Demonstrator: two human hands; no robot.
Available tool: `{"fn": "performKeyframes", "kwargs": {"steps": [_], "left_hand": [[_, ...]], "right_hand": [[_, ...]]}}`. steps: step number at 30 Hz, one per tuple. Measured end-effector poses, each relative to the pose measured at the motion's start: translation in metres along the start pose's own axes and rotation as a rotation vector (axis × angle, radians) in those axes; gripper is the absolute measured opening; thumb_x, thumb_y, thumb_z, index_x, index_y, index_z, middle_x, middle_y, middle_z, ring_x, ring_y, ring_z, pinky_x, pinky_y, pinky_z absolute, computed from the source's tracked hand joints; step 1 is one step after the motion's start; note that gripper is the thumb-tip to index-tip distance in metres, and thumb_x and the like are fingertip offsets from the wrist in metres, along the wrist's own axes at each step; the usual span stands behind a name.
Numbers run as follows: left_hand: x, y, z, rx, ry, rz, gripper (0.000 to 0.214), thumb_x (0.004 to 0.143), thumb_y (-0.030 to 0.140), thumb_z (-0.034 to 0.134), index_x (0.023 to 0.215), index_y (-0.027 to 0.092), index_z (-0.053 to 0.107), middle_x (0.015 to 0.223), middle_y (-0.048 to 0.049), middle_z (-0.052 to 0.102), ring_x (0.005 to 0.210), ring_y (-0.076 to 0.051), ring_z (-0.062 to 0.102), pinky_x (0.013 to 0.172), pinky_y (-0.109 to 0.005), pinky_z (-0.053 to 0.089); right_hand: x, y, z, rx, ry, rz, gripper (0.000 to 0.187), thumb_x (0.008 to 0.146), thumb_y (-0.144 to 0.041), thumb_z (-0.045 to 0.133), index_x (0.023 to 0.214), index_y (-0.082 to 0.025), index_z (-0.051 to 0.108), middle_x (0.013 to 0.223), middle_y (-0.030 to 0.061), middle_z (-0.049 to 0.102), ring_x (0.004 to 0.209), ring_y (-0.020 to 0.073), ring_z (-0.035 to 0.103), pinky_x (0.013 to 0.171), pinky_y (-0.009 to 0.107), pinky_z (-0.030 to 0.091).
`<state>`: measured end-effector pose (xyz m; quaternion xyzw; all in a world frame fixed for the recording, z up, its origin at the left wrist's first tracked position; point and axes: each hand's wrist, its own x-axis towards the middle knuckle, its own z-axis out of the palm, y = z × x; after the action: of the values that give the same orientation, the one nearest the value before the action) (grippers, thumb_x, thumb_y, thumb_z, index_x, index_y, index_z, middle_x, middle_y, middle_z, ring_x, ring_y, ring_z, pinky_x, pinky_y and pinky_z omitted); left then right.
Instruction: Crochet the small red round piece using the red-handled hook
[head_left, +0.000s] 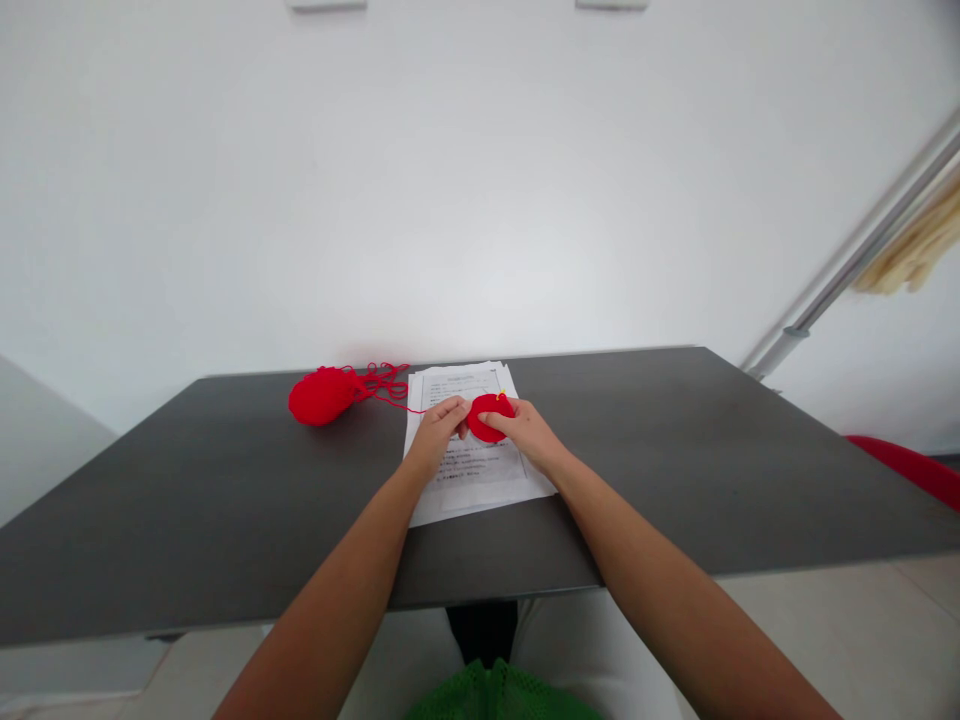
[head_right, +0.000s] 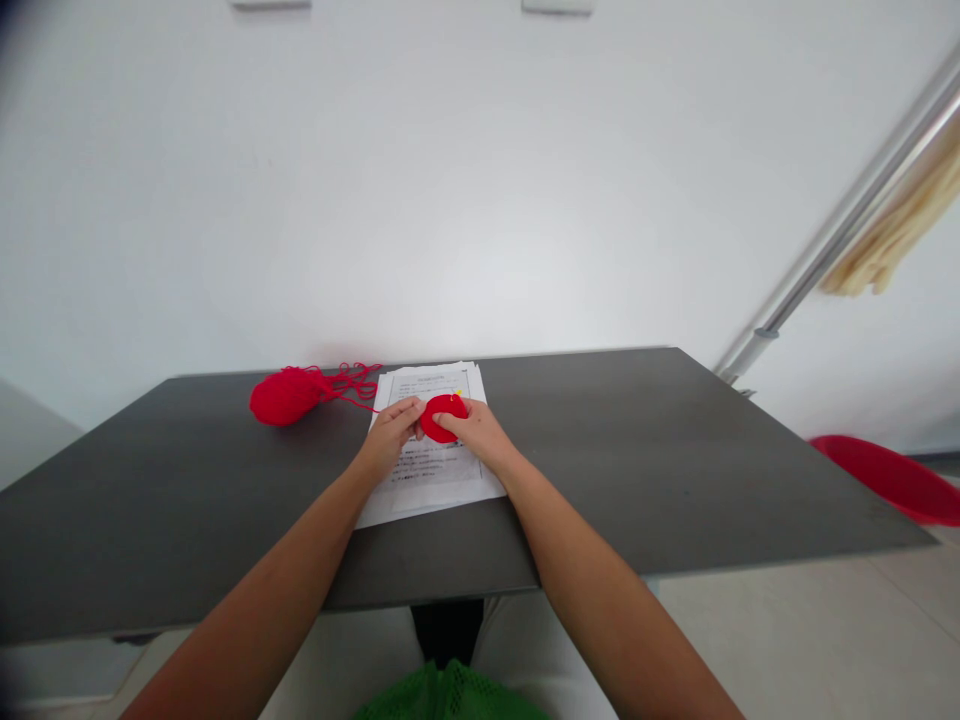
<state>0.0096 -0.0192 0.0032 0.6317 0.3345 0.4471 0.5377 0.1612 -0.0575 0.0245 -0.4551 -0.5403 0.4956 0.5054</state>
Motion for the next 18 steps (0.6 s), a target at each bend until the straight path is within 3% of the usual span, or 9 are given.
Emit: {"fn": "performKeyframes", "kwargs": {"steps": [10, 18], "left_hand": [[-0.0010, 0.0033, 0.0005, 0.080, 0.022, 0.005, 0.032, 0.079, 0.042, 0.055, 0.057, 0.019, 0.049, 0.049, 0.0040, 0.046, 0.050, -0.011, 0.039, 0.054, -0.025, 0.030], [-0.0012, 0.0050, 0.0007, 0.112, 0.039, 0.023, 0.033, 0.081, 0.041, 0.052, 0.057, 0.019, 0.047, 0.050, 0.0036, 0.045, 0.052, -0.011, 0.038, 0.054, -0.025, 0.030]], "right_hand": [[0.0015, 0.0005, 0.0011, -0.022, 0.056, 0.016, 0.014, 0.061, -0.027, 0.062, 0.064, -0.014, 0.060, 0.056, -0.0018, 0.056, 0.054, 0.0109, 0.049, 0.053, 0.024, 0.038], [0.0009, 0.0007, 0.0003, 0.001, 0.030, 0.011, 0.022, 0.063, -0.032, 0.063, 0.072, -0.012, 0.064, 0.063, 0.0007, 0.061, 0.058, 0.0119, 0.053, 0.058, 0.025, 0.042]]}}
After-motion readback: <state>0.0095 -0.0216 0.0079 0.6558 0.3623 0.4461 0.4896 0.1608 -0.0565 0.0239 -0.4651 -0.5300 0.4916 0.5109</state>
